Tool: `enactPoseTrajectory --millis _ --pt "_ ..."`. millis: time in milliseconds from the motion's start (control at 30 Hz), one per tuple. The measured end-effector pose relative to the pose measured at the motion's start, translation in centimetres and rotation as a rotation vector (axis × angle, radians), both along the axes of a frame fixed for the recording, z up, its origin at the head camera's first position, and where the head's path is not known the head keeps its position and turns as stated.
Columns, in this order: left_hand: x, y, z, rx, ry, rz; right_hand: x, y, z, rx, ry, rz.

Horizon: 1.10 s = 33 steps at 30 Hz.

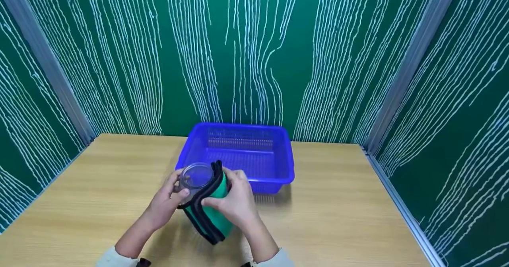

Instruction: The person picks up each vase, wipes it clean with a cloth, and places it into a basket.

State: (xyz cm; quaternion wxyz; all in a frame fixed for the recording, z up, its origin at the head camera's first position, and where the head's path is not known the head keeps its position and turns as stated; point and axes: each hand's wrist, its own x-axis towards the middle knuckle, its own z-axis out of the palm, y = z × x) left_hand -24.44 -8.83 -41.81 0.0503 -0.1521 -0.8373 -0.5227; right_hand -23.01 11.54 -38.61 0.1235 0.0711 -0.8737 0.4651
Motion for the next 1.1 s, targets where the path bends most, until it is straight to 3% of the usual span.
enactPoseTrajectory --millis 233,500,833,1100 --pt "0.09 0.09 0.07 0.016 -0.011 0.002 0.11 -0.21 0.41 -0.009 -0.025 -0.018" --pt "0.18 0.19 0.07 0.019 0.006 0.017 -0.09 -0.06 0.22 -0.035 -0.046 0.076" --pt "0.11 0.26 -0.04 0.013 0.018 0.046 -0.17 0.23 -0.15 0.057 -0.108 0.043" --pt "0.09 0.38 -0.15 -0.012 0.062 0.063 -0.08 0.4 -0.3 0.123 -0.098 0.042"
